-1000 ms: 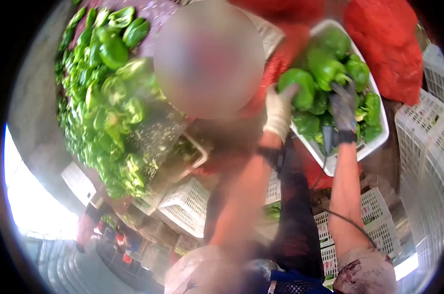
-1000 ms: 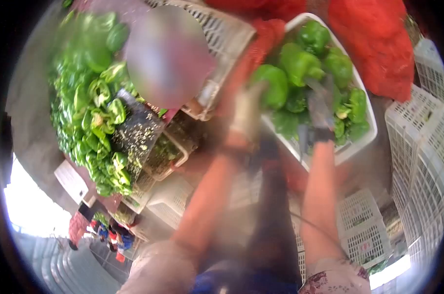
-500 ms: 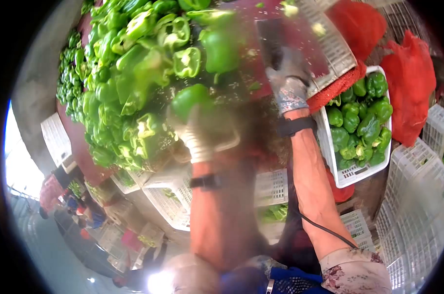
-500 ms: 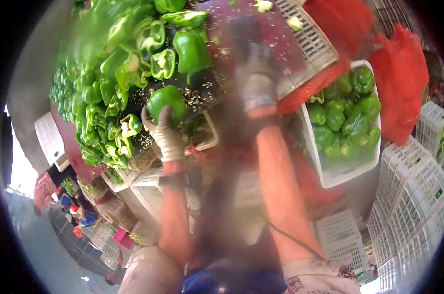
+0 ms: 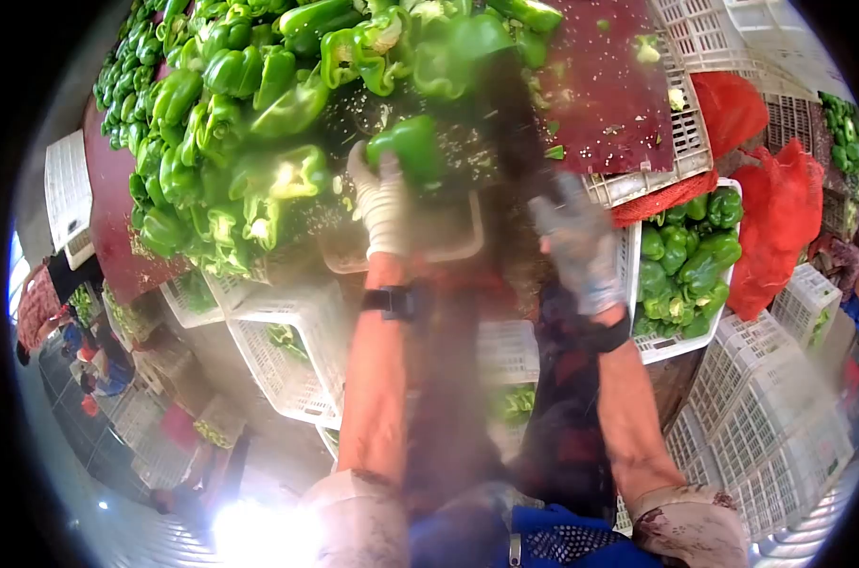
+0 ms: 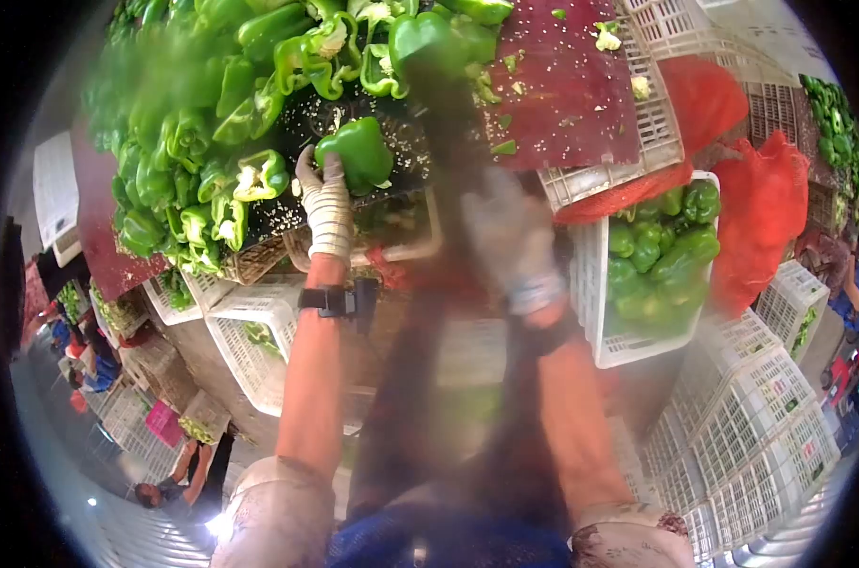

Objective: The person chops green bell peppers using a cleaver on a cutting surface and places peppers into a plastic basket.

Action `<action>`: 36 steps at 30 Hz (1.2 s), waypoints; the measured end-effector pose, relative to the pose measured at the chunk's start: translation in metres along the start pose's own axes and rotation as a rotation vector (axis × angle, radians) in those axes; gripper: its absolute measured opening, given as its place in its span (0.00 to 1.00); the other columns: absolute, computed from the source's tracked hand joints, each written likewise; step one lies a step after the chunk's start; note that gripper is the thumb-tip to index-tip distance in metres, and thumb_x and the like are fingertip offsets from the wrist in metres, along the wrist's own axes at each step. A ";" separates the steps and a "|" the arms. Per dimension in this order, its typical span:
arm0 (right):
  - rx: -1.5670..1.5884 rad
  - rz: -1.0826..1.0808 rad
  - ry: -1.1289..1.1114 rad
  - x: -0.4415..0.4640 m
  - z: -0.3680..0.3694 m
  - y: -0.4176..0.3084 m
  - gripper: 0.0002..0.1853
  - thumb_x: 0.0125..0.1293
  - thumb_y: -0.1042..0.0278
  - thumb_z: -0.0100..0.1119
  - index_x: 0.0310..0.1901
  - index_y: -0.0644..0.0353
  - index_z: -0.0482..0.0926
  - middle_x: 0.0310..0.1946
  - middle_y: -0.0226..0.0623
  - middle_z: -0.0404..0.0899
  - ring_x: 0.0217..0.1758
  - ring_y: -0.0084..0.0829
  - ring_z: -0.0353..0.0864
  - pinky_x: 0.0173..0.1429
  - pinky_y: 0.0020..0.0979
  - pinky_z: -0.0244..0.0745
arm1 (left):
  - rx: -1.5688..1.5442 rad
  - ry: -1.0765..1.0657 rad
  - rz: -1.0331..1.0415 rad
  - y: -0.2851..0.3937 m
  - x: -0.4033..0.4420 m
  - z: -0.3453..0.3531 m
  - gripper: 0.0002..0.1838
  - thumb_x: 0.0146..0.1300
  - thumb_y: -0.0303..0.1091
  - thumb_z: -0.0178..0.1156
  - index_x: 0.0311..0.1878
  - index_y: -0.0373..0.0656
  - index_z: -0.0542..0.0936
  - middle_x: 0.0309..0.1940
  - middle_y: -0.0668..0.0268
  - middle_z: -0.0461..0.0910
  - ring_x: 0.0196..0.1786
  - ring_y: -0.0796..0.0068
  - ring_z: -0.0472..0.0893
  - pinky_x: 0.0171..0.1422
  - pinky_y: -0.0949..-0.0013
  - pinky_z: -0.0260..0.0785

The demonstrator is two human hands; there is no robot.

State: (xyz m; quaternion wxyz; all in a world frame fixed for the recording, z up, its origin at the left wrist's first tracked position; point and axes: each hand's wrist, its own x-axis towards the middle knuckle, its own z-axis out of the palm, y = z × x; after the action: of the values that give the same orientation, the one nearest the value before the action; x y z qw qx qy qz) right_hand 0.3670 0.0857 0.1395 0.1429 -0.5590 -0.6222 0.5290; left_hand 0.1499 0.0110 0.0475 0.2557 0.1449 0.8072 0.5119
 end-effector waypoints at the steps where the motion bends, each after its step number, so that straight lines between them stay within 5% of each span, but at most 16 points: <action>1: -0.498 -0.189 0.028 -0.005 0.013 -0.015 0.09 0.63 0.71 0.57 0.45 0.57 0.78 0.28 0.35 0.79 0.24 0.27 0.78 0.28 0.30 0.72 | 0.020 -0.047 -0.033 0.008 -0.006 -0.001 0.30 0.69 0.45 0.58 0.69 0.43 0.62 0.50 0.58 0.74 0.47 0.71 0.73 0.53 0.69 0.69; 4: -0.544 -0.499 0.121 -0.006 0.058 0.009 0.09 0.61 0.72 0.57 0.43 0.58 0.79 0.36 0.39 0.81 0.29 0.32 0.82 0.29 0.34 0.74 | -0.095 -0.047 -0.117 0.040 -0.024 0.006 0.30 0.71 0.43 0.55 0.71 0.43 0.60 0.56 0.55 0.73 0.54 0.66 0.72 0.61 0.68 0.66; 6: -1.040 -0.703 0.026 -0.004 0.049 -0.004 0.10 0.58 0.71 0.58 0.42 0.57 0.80 0.41 0.40 0.81 0.31 0.36 0.82 0.29 0.36 0.75 | -0.025 -0.042 -0.058 0.026 -0.021 0.009 0.30 0.71 0.43 0.55 0.71 0.42 0.60 0.56 0.55 0.73 0.54 0.66 0.72 0.61 0.68 0.66; 11: -1.113 -0.716 0.080 -0.009 0.049 -0.035 0.12 0.56 0.67 0.58 0.42 0.59 0.79 0.45 0.40 0.79 0.35 0.38 0.82 0.32 0.41 0.76 | 0.139 -0.019 -0.062 0.021 -0.016 0.014 0.29 0.72 0.44 0.53 0.70 0.41 0.61 0.56 0.53 0.73 0.54 0.65 0.74 0.60 0.67 0.67; 18: -2.279 -1.097 0.345 0.042 0.125 0.113 0.03 0.62 0.68 0.56 0.34 0.55 0.73 0.19 0.27 0.67 0.21 0.30 0.70 0.28 0.32 0.69 | 0.159 -0.071 -0.013 0.031 -0.023 0.014 0.26 0.71 0.38 0.53 0.69 0.41 0.63 0.64 0.48 0.66 0.64 0.56 0.69 0.69 0.63 0.60; 20: -2.143 -1.078 0.246 0.049 0.117 0.113 0.02 0.61 0.69 0.56 0.34 0.55 0.76 0.19 0.27 0.69 0.21 0.30 0.71 0.26 0.32 0.69 | 0.114 -0.062 0.014 0.013 -0.013 0.020 0.27 0.71 0.37 0.51 0.71 0.43 0.62 0.65 0.51 0.66 0.64 0.59 0.68 0.68 0.63 0.61; 22: -1.348 -0.864 0.026 0.045 0.120 0.063 0.03 0.59 0.70 0.56 0.35 0.55 0.78 0.20 0.27 0.72 0.21 0.29 0.74 0.25 0.32 0.70 | -0.005 -0.054 -0.014 -0.002 -0.001 0.011 0.27 0.72 0.39 0.51 0.72 0.47 0.60 0.65 0.56 0.67 0.63 0.63 0.68 0.67 0.63 0.62; 25: -1.059 -0.665 0.018 0.044 0.120 0.078 0.06 0.57 0.68 0.57 0.35 0.56 0.81 0.22 0.27 0.75 0.23 0.28 0.77 0.25 0.31 0.72 | -0.103 -0.033 -0.134 -0.003 0.000 0.003 0.27 0.74 0.41 0.47 0.72 0.44 0.59 0.65 0.56 0.68 0.63 0.62 0.69 0.68 0.66 0.60; 28: -1.026 -0.780 -0.064 0.050 0.105 0.084 0.07 0.59 0.69 0.55 0.36 0.58 0.80 0.22 0.29 0.75 0.22 0.27 0.77 0.25 0.33 0.71 | -0.186 0.070 -0.139 -0.040 0.016 -0.005 0.24 0.73 0.40 0.40 0.65 0.35 0.66 0.59 0.53 0.72 0.59 0.62 0.72 0.67 0.64 0.61; 32: -1.092 -0.617 0.042 0.042 0.049 0.003 0.06 0.56 0.65 0.58 0.34 0.54 0.81 0.31 0.39 0.77 0.22 0.34 0.78 0.24 0.37 0.74 | -0.414 -0.020 -0.404 -0.013 0.014 -0.007 0.22 0.70 0.47 0.50 0.60 0.44 0.68 0.54 0.61 0.74 0.52 0.66 0.77 0.53 0.59 0.72; 34: -1.158 -0.616 0.195 0.051 0.027 -0.042 0.07 0.55 0.66 0.57 0.34 0.55 0.81 0.30 0.40 0.77 0.22 0.35 0.78 0.23 0.37 0.73 | -0.243 0.103 -0.348 -0.007 0.014 -0.002 0.22 0.70 0.40 0.50 0.57 0.32 0.71 0.52 0.55 0.76 0.50 0.68 0.77 0.56 0.67 0.70; 36: -1.343 -0.652 0.325 0.071 0.034 -0.040 0.07 0.54 0.67 0.57 0.33 0.56 0.81 0.30 0.41 0.77 0.22 0.35 0.77 0.23 0.36 0.73 | -0.167 0.156 -0.302 -0.029 0.019 -0.004 0.29 0.66 0.44 0.56 0.64 0.35 0.65 0.59 0.54 0.71 0.56 0.64 0.74 0.59 0.63 0.69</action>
State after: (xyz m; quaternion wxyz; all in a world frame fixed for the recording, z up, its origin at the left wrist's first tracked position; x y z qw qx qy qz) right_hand 0.2949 0.1363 0.1294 0.0110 -0.3849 -0.9149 -0.1210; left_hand 0.1328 0.0044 0.0177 0.2772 -0.0398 0.7918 0.5428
